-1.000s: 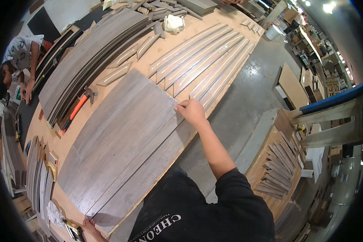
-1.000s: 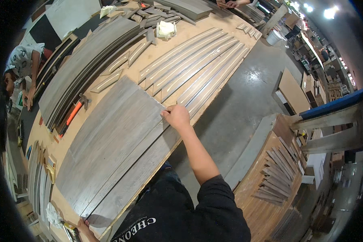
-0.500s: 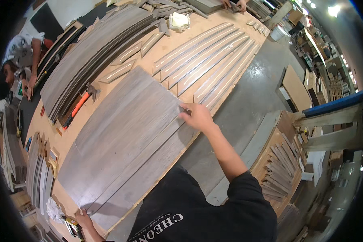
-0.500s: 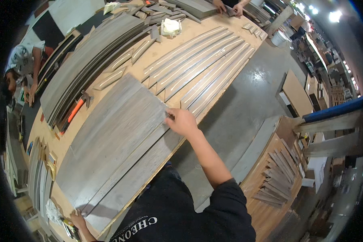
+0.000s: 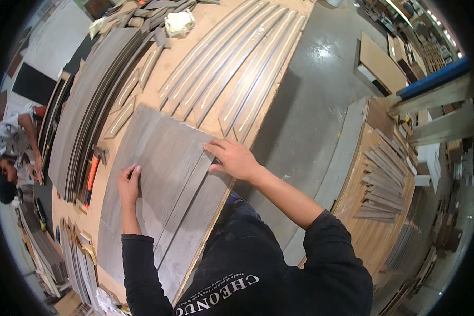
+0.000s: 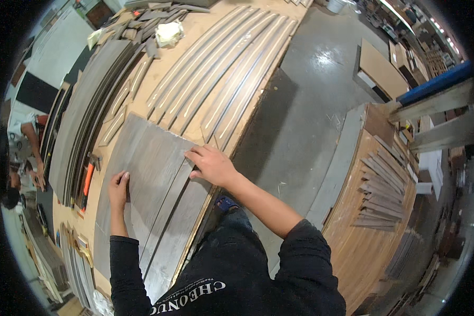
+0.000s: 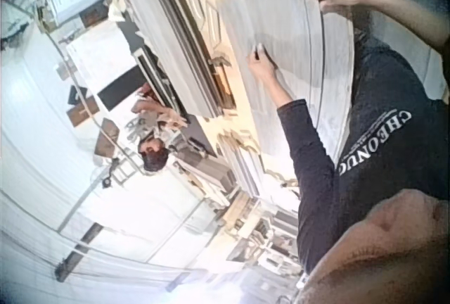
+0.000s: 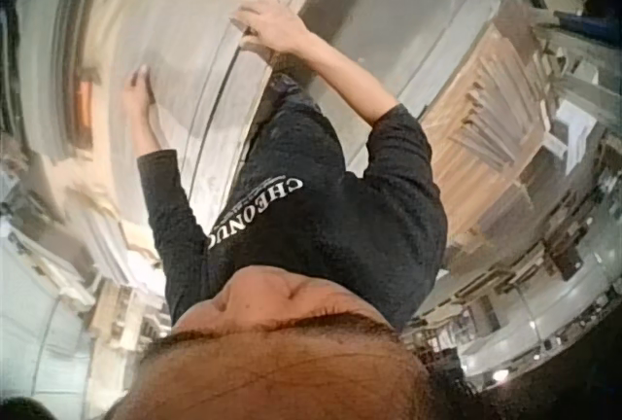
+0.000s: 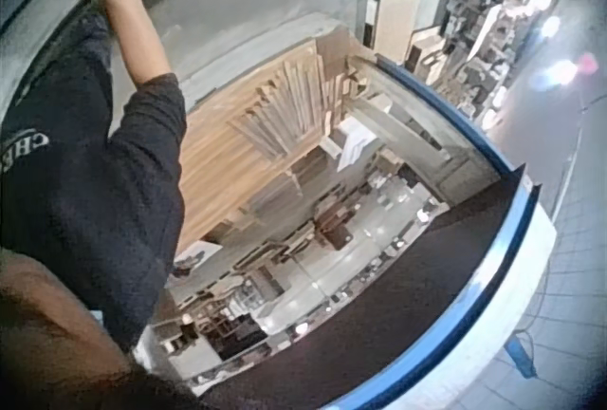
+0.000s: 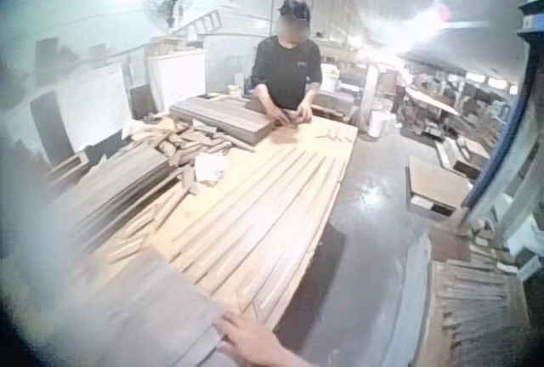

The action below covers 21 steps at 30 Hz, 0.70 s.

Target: The person aligns wooden trim pieces onto wooden panels by hand and fastens them using a nail gun.

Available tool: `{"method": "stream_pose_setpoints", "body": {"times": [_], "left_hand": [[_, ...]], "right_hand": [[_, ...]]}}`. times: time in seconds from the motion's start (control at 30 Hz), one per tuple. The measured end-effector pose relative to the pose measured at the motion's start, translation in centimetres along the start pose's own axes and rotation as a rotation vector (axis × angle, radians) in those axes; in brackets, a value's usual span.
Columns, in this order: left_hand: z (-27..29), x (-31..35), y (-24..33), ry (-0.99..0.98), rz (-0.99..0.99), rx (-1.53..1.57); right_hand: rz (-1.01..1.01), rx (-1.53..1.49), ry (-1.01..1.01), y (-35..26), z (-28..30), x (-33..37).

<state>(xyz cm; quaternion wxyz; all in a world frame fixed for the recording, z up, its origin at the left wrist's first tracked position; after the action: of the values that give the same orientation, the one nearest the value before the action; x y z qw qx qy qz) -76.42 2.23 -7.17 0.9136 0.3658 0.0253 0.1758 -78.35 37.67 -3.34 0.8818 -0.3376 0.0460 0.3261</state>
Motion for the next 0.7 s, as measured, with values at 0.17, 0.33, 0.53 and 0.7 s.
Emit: {"method": "stream_pose_setpoints", "body": {"times": [0.17,0.33,0.53,0.7], "left_hand": [[-0.8,-0.4,-0.2,-0.005,0.083,0.113],[-0.7,0.2,0.5,0.064,-0.005,0.118],[-0.5,0.6,0.9,0.155,-0.039,0.093],[-0.5,0.7,1.9,0.169,-0.067,0.08]], "right_hand": [[0.074,-0.006,-0.041,0.7,0.0,0.2],[0.125,0.022,-0.031,1.0,-0.4,0.2],[0.193,0.054,0.024,1.1,-0.7,0.3],[0.209,0.067,0.038,1.0,0.0,0.2]]}}
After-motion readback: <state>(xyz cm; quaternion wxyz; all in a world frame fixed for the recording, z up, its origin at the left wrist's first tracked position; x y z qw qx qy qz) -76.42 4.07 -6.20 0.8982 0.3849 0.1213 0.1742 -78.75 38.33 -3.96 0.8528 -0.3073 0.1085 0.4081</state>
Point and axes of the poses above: each hand's wrist, its own x-axis away from the middle knuckle, its own z-axis out of the back of the hand, y = z × x, the point moved 5 cm from there along -x, towards the middle knuckle, and after that the axes turned 5 degrees about z, right-handed, at the moved point
